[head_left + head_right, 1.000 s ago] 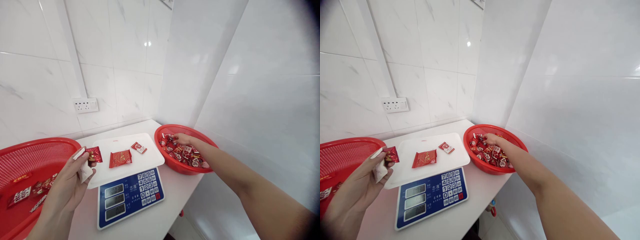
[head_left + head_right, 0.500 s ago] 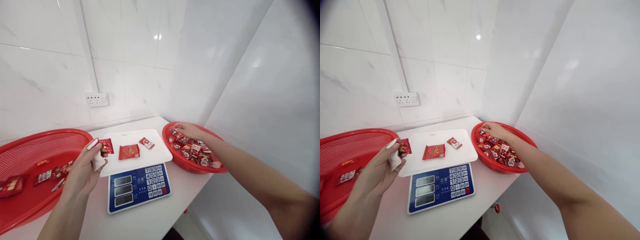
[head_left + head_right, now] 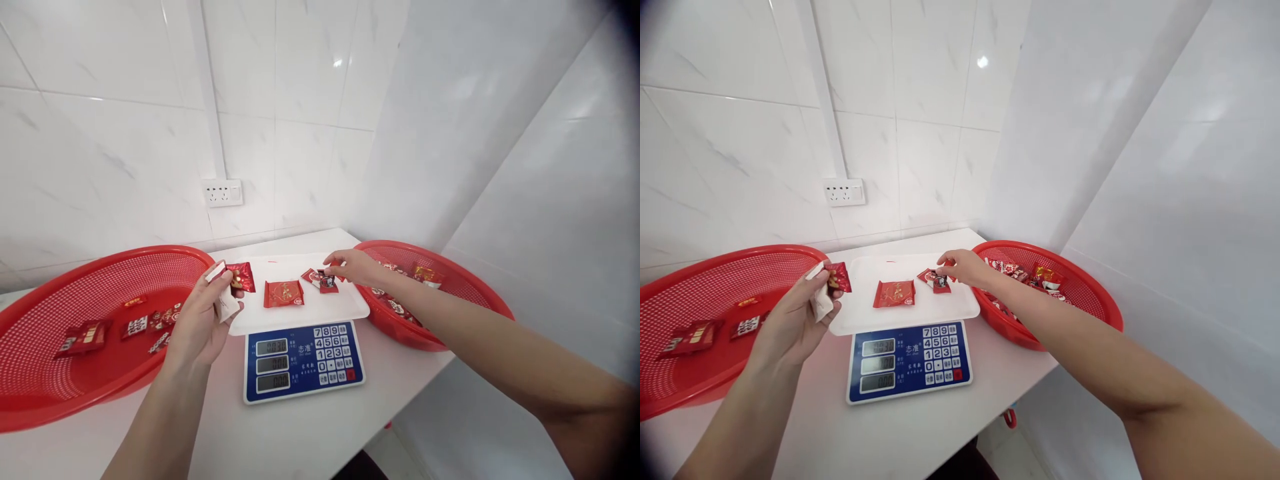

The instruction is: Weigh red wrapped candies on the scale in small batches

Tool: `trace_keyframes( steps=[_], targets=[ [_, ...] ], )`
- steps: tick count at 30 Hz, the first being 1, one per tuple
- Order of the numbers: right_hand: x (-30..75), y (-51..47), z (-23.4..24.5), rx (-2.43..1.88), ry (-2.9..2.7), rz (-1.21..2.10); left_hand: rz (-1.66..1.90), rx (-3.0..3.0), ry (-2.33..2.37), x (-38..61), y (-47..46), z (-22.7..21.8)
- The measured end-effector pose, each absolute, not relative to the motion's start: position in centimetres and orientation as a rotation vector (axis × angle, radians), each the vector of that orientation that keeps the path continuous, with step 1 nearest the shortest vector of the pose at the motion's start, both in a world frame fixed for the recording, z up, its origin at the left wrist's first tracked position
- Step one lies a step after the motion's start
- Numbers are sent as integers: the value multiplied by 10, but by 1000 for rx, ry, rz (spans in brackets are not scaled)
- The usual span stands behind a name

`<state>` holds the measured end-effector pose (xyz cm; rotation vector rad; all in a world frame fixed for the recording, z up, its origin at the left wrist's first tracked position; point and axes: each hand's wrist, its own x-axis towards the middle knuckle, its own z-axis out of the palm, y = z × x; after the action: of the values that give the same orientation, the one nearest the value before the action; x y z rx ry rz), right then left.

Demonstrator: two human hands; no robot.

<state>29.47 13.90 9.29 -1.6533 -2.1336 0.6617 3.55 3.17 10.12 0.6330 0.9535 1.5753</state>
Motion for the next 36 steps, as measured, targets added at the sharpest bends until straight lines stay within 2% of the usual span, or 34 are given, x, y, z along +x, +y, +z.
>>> trace_keyframes(
  steps=[5, 10, 12, 17, 21, 26, 36],
  targets=[
    [283, 131, 93, -1630, -2318, 697, 1588, 647, 929, 36, 31, 101],
    [276, 132, 87, -1600, -2466, 181, 1594, 653, 916, 36, 29, 102],
    [275, 133, 88, -1548, -2419, 133, 1594, 651, 916, 36, 29, 102],
    [269, 128, 95, -1505, -2388, 396, 1587, 668, 918, 37, 31, 98],
    [265, 116, 103, -1537, -2380, 337, 1568, 694, 911, 38, 31, 95],
    [256, 92, 116, -1380, -2372, 357, 1572, 734, 895, 38, 31, 95],
    [230, 52, 134, -1130, -2305, 813, 1559, 1006, 924, 56, 27, 79]
  ],
)
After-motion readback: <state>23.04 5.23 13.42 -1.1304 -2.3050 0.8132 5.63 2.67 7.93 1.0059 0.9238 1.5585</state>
